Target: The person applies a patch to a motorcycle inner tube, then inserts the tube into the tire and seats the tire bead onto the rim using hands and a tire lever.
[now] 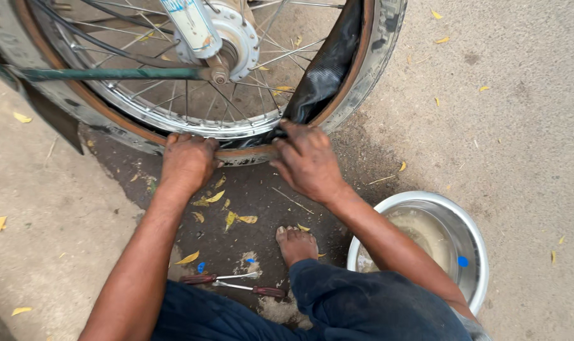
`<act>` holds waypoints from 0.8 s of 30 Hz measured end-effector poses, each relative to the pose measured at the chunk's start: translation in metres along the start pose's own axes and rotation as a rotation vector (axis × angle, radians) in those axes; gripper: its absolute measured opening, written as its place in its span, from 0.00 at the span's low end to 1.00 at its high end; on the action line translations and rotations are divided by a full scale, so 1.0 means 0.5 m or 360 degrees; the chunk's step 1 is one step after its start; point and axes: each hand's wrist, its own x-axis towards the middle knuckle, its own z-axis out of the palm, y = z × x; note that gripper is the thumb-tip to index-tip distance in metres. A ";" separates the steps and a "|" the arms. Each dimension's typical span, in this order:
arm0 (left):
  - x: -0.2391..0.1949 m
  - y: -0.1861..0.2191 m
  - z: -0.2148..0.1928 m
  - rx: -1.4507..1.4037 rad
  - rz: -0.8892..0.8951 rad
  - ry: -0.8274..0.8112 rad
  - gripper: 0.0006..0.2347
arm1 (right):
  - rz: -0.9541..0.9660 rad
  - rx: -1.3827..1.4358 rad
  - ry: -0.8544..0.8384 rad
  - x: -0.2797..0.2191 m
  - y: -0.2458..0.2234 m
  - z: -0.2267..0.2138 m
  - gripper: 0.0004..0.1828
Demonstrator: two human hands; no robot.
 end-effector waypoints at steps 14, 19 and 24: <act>0.117 0.230 0.087 -0.0569 0.0029 -0.0076 0.23 | -0.0515 -0.0736 -0.0172 0.046 0.122 -0.050 0.39; 0.143 0.203 0.134 -0.0689 0.0099 -0.0252 0.17 | -0.0188 -0.0776 -0.1070 0.089 0.136 -0.009 0.18; 0.109 0.128 0.185 -0.0574 0.0290 0.0090 0.10 | -0.0043 -0.0637 -0.1083 0.139 0.110 0.055 0.15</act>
